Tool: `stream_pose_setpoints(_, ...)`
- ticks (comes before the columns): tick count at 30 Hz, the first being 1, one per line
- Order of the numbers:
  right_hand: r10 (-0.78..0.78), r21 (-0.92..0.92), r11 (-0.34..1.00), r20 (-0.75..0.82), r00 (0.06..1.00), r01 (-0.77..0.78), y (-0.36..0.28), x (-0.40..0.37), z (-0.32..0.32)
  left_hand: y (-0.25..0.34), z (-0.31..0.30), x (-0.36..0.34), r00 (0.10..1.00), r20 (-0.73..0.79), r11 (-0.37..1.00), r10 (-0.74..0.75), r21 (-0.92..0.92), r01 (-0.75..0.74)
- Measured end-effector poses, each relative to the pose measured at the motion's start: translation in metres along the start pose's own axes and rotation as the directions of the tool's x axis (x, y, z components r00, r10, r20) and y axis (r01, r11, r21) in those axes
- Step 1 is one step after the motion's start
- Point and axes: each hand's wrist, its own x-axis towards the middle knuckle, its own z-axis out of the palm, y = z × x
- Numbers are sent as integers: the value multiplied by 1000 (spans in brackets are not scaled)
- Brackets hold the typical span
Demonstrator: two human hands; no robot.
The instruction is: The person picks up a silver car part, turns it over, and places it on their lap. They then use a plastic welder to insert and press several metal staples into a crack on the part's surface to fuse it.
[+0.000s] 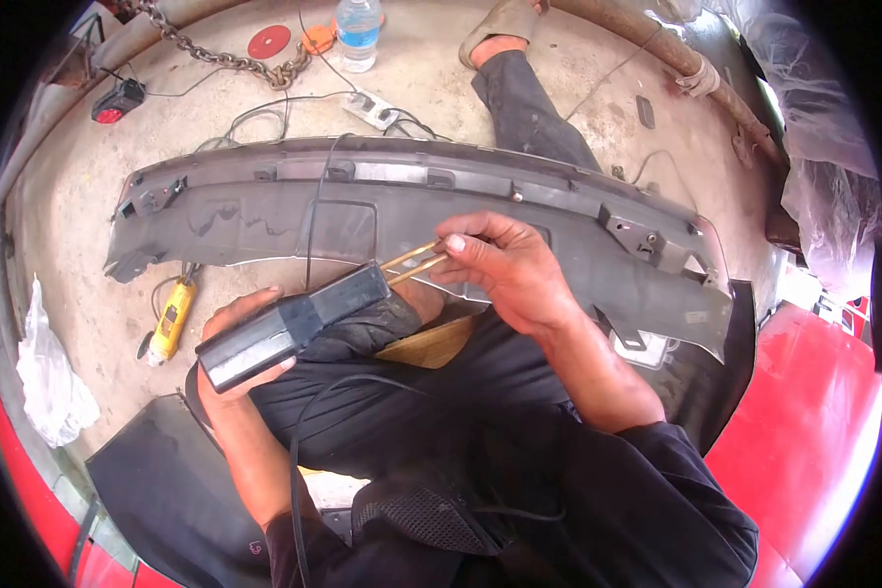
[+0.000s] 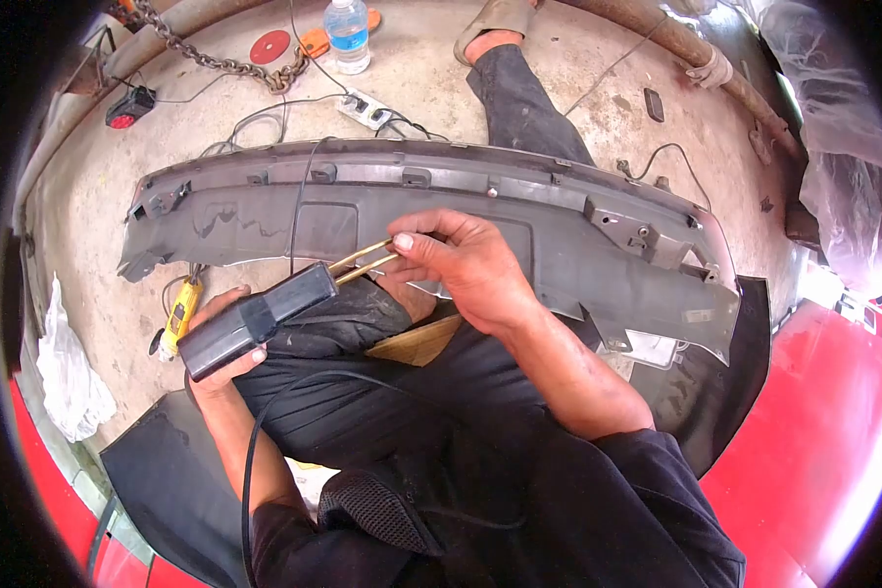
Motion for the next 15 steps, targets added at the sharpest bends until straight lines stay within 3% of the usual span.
stream_pose_setpoints(7, 24, 24, 999, 26, 999, -25, -3, -4, 2, 0, 1, 2, 996, 19, 996, 82, -31, -81)
stream_pose_setpoints(15, 53, -21, 998, 158, 986, -51, -8, -5, -9, 3, 0, 4, 994, 35, 994, 108, -38, -106)
